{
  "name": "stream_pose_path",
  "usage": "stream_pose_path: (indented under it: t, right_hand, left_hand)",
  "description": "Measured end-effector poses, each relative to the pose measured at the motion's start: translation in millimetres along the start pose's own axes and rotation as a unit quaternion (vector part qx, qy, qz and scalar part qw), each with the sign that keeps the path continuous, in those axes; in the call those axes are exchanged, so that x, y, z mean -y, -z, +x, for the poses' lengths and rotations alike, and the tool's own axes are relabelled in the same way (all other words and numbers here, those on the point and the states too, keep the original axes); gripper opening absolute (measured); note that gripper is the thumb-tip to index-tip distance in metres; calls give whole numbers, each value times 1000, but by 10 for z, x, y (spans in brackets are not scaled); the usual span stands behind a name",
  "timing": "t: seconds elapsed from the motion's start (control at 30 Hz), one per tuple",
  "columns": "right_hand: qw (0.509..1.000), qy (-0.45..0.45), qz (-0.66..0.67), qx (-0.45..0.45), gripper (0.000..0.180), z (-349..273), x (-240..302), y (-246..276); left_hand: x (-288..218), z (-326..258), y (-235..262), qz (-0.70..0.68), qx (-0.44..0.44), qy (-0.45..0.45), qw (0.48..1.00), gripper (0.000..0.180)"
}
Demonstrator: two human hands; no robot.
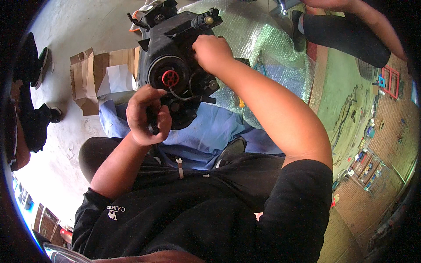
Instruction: The person sits on the floor and assembles a mechanical part, likely a motorcycle engine component. They insert a red circular piece into a central opening, then use a screwdriver to tighten a bolt on the side. The person continues to adjust and secure various parts of the assembly.
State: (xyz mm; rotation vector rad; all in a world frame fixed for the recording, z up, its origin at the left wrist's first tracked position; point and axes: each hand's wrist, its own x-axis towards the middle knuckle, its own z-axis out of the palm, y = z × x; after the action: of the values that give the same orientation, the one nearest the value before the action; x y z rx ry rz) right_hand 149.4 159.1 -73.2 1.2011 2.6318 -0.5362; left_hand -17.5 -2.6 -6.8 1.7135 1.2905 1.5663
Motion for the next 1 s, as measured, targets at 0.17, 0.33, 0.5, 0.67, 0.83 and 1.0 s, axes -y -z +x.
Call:
stream_pose_path:
  t: [0.17,0.33,0.5,0.67,0.83,1.0]
  right_hand:
    - [994,-82,70,4,16,57,46,-73]
    - [983,-149,109,-7,15,28,61,-187]
    - [960,-228,163,12,20,102,39,-293]
    - [927,-294,232,14,24,91,37,-287]
    - [959,-264,105,-8,24,36,170,-184]
    - [964,-217,151,-18,23,26,135,-152]
  left_hand:
    - [6,5,-22,-12,-2,-15,1000,45]
    - [4,-6,-34,-18,8,-24,1000,45]
    - [11,-3,-50,-12,-6,-32,999,45]
    - [5,-20,-42,3,-5,-24,1000,45]
    - [1,-38,-38,-4,-9,-20,1000,45]
    - [5,-17,-39,6,-13,-23,1000,44]
